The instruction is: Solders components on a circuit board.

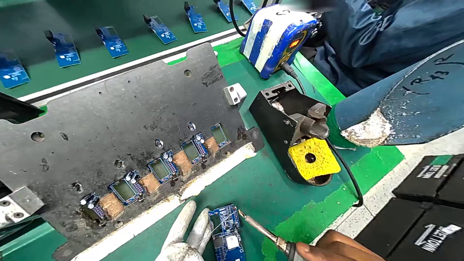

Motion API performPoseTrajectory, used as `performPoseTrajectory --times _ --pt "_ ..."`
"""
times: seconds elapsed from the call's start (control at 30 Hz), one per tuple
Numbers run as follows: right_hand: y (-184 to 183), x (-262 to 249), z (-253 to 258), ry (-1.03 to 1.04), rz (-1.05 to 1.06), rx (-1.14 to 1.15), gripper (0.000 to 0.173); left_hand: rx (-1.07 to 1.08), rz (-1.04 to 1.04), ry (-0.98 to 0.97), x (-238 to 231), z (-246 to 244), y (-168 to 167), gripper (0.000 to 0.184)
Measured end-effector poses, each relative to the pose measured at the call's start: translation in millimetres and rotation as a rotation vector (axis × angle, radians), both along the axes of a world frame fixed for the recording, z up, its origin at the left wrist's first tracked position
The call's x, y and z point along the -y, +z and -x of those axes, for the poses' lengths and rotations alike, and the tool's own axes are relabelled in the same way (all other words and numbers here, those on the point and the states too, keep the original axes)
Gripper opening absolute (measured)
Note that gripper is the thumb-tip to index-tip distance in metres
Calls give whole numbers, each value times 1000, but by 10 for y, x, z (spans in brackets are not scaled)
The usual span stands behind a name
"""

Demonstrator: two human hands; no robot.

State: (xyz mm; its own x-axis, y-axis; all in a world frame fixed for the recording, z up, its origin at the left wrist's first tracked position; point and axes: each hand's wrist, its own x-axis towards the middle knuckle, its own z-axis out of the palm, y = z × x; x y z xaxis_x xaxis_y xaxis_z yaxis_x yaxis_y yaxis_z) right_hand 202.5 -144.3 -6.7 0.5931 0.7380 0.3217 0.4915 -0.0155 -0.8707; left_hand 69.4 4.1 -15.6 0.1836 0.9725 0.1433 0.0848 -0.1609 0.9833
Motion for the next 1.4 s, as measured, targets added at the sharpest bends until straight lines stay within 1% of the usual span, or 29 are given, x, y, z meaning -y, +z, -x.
performPoseTrajectory --times 0.07,0.17,0.23,0.33,0.47,0.57,0.93,1.1,1.17,1.23,1.27,1.33,1.4 --pt "-2 -13 -8 6 6 1 25 8 -11 -15 19 33 -70 16" --pt "-13 -12 -22 24 7 -5 25 106 -70 -91 147 243 -561 15" --pt "-13 -10 -23 33 12 -7 25 114 -61 -107 191 295 -677 16" --pt "-6 -14 -26 38 16 0 24 105 -41 -100 206 286 -673 17" --pt "4 -25 -34 41 10 23 24 157 -53 -87 205 254 -691 19" --pt "7 -30 -50 50 3 36 25 201 -39 -91 201 244 -696 18" --pt "31 -28 -82 59 6 54 24 177 -52 -66 225 244 -697 17" --pt "30 -17 -90 60 5 55 24 232 -71 -86 222 255 -704 20" --pt "31 -20 -90 62 6 61 24 212 -75 -60 183 207 -577 18" --pt "35 -26 -91 65 8 65 24 108 -41 -25 107 110 -288 15" --pt "35 -28 -91 66 7 65 24 110 -45 -27 106 109 -296 15" --pt "29 -30 -93 70 2 59 24 197 -87 -48 182 187 -604 18" --pt "29 -32 -93 74 2 53 24 185 -74 -59 228 234 -719 20"
